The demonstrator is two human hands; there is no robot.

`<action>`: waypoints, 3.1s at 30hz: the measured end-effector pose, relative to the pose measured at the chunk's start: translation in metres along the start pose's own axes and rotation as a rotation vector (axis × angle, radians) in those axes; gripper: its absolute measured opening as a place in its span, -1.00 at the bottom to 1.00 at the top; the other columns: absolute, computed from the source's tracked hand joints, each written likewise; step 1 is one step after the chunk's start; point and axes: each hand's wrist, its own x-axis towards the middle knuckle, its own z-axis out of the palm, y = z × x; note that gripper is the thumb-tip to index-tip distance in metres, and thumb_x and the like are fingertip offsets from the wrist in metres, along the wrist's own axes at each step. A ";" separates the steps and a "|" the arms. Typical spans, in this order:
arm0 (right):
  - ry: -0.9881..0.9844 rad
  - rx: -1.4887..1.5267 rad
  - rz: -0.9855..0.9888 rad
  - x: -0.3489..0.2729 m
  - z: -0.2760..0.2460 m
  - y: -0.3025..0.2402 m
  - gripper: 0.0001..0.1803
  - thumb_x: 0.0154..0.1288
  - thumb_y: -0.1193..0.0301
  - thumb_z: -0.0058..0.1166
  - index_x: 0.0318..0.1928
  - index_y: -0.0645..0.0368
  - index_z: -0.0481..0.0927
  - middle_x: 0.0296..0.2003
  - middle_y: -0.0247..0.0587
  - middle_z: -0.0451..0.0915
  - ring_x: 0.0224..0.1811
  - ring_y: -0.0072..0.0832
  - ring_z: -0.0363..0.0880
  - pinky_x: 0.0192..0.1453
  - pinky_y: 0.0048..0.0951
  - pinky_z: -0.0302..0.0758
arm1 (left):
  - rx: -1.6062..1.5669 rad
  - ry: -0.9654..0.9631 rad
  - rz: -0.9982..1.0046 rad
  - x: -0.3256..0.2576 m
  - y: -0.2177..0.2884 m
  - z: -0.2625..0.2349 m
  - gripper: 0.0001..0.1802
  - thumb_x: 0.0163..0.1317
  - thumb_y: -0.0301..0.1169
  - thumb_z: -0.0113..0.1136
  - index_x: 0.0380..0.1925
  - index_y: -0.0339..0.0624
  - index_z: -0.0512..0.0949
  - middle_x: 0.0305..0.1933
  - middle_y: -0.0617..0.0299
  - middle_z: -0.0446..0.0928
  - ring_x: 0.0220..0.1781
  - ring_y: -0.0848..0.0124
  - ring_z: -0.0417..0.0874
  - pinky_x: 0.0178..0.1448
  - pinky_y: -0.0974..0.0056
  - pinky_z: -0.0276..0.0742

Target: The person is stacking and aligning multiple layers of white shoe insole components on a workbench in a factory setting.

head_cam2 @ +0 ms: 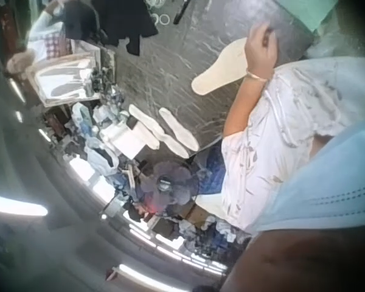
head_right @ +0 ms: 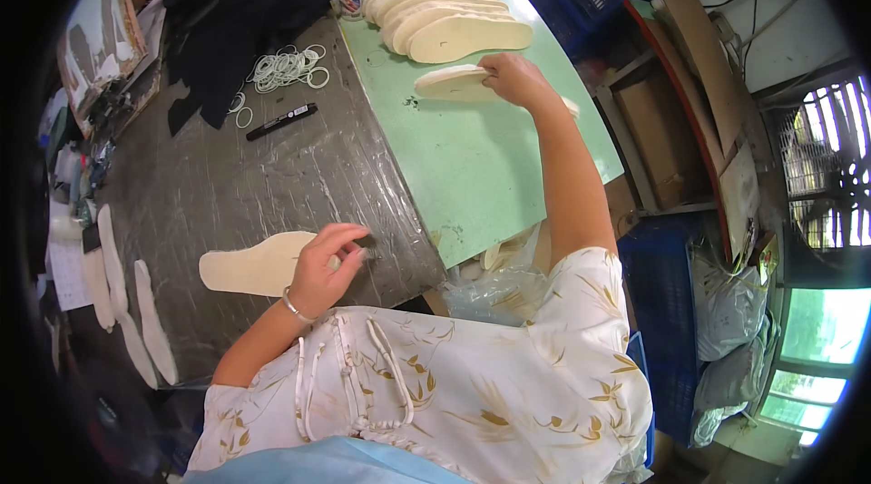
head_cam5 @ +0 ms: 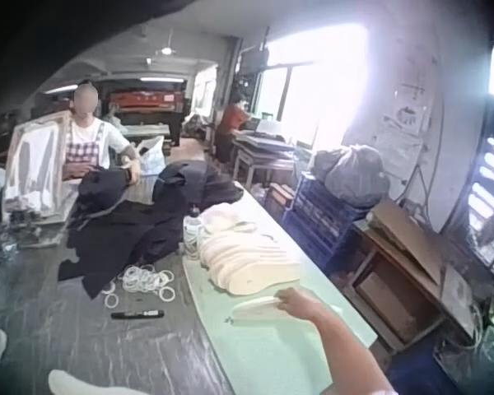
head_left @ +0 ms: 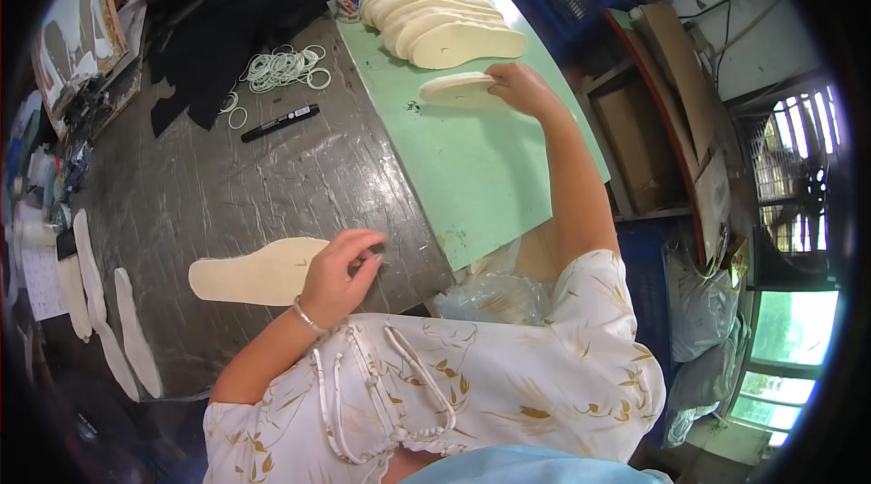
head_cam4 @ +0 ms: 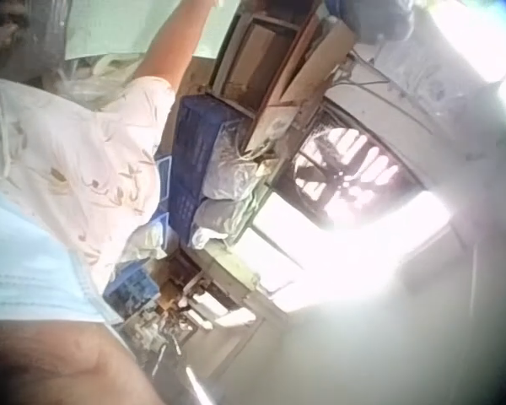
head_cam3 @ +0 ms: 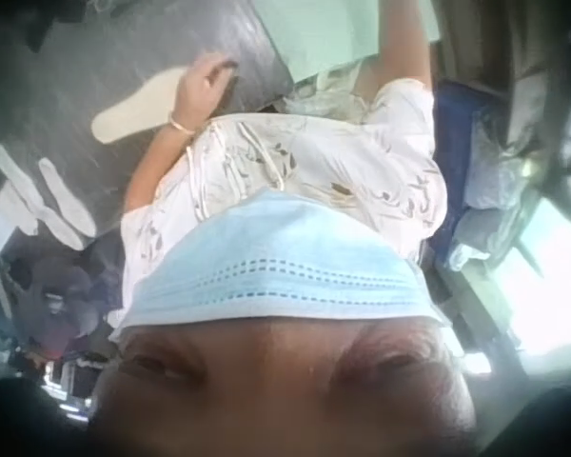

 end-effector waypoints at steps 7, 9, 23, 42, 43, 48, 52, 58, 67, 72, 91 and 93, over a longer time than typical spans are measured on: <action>0.219 -0.425 0.035 0.100 0.026 0.012 -0.56 0.07 0.34 0.22 0.03 -0.19 0.59 0.00 -0.30 0.51 0.15 -0.31 0.44 0.16 -0.10 0.34 | 0.069 0.393 -0.231 -0.066 -0.020 -0.057 -0.74 0.15 -0.65 0.12 -0.13 -0.28 0.58 -0.13 0.16 0.57 -0.26 0.48 0.57 -0.17 0.44 0.48; 0.424 -0.441 0.070 0.105 0.042 0.006 -0.57 0.06 0.33 0.24 0.02 -0.08 0.59 0.02 -0.30 0.50 0.17 -0.30 0.42 0.16 -0.15 0.35 | 0.171 0.500 -0.217 -0.078 -0.020 -0.067 -0.75 0.16 -0.65 0.11 -0.14 -0.29 0.58 -0.14 0.17 0.57 -0.27 0.48 0.56 -0.20 0.45 0.47; 0.071 0.753 -0.089 -0.147 0.133 -0.174 -0.86 0.21 0.56 0.16 -0.20 0.27 0.63 -0.36 -0.24 0.61 -0.39 -0.62 0.54 -0.30 -0.58 0.47 | 0.767 0.674 -0.297 -0.155 -0.064 -0.167 -0.70 0.22 -0.47 0.18 -0.03 -0.25 0.55 0.01 0.07 0.55 -0.01 0.25 0.60 0.05 0.29 0.49; -0.115 0.673 -0.057 -0.162 0.159 -0.244 -0.59 0.22 0.48 0.15 0.10 0.26 0.48 -0.03 -0.17 0.54 -0.09 -0.47 0.54 -0.12 -0.45 0.51 | -0.760 0.723 -0.619 -0.159 -0.099 -0.191 -0.60 0.26 -0.29 0.16 0.03 -0.27 0.46 -0.24 0.31 0.56 -0.34 0.57 0.53 -0.30 0.47 0.43; -0.111 0.665 -0.064 -0.160 0.157 -0.249 -0.59 0.22 0.48 0.15 0.10 0.26 0.48 -0.03 -0.17 0.54 -0.09 -0.47 0.54 -0.12 -0.45 0.51 | -0.766 0.726 -0.609 -0.158 -0.099 -0.191 -0.60 0.26 -0.29 0.16 0.03 -0.27 0.46 -0.24 0.31 0.56 -0.34 0.57 0.53 -0.30 0.47 0.43; -0.025 0.453 -0.429 -0.148 0.135 -0.315 -0.39 0.06 0.32 0.32 0.12 0.25 0.44 0.09 0.01 0.46 0.13 -0.11 0.46 0.19 -0.24 0.39 | -0.768 0.695 -0.448 -0.146 -0.074 -0.189 -0.67 0.25 -0.33 0.16 -0.03 -0.26 0.51 -0.23 0.31 0.59 -0.25 0.60 0.54 -0.18 0.47 0.43; -0.015 0.458 -0.600 -0.138 0.133 -0.373 -0.21 -0.03 0.30 0.40 0.22 0.21 0.33 0.12 0.00 0.43 0.16 -0.07 0.42 0.19 -0.20 0.40 | -0.831 0.663 -0.322 -0.137 -0.047 -0.186 -0.71 0.31 -0.38 0.07 -0.02 -0.29 0.50 -0.11 0.22 0.60 -0.13 0.51 0.57 -0.01 0.37 0.47; 0.055 0.499 -0.691 -0.132 0.133 -0.388 -0.10 -0.14 0.34 0.46 0.24 0.23 0.29 0.05 0.01 0.46 0.07 -0.08 0.46 0.13 -0.19 0.43 | -0.883 0.586 -0.209 -0.132 -0.027 -0.178 -0.70 0.33 -0.42 0.03 0.01 -0.34 0.48 -0.07 0.16 0.59 -0.09 0.46 0.59 0.03 0.32 0.50; 0.211 0.630 -0.658 -0.135 0.117 -0.374 -0.08 -0.17 0.33 0.49 0.25 0.19 0.31 0.07 -0.03 0.47 0.08 -0.11 0.46 0.12 -0.21 0.46 | -0.911 0.566 -0.076 -0.108 0.004 -0.163 -0.69 0.29 -0.40 0.16 -0.02 -0.35 0.50 -0.09 0.19 0.60 -0.10 0.51 0.59 0.01 0.37 0.48; 0.272 0.653 -0.662 -0.138 0.093 -0.369 -0.02 -0.23 0.30 0.52 0.27 0.18 0.29 0.05 0.00 0.48 0.08 -0.11 0.48 0.10 -0.21 0.48 | -0.932 0.479 0.014 -0.097 0.022 -0.157 -0.73 0.29 -0.40 0.18 -0.07 -0.30 0.55 -0.12 0.19 0.61 -0.12 0.48 0.60 -0.01 0.35 0.50; 0.707 0.196 -1.256 -0.122 -0.008 -0.354 -0.67 -0.11 0.46 0.33 -0.22 0.05 0.66 -0.27 -0.36 0.56 -0.26 -0.38 0.55 -0.26 -0.39 0.46 | -0.702 0.328 0.007 -0.064 0.092 -0.166 -0.84 0.26 -0.40 0.16 -0.31 -0.29 0.61 -0.34 0.29 0.60 -0.32 0.55 0.52 -0.14 0.39 0.40; 0.696 0.210 -1.261 -0.124 -0.007 -0.356 -0.70 -0.09 0.47 0.31 -0.24 0.08 0.61 -0.25 -0.36 0.55 -0.25 -0.37 0.54 -0.22 -0.38 0.44 | -0.735 0.322 0.018 -0.063 0.091 -0.164 -0.85 0.25 -0.41 0.17 -0.33 -0.28 0.61 -0.35 0.30 0.60 -0.34 0.58 0.51 -0.17 0.43 0.39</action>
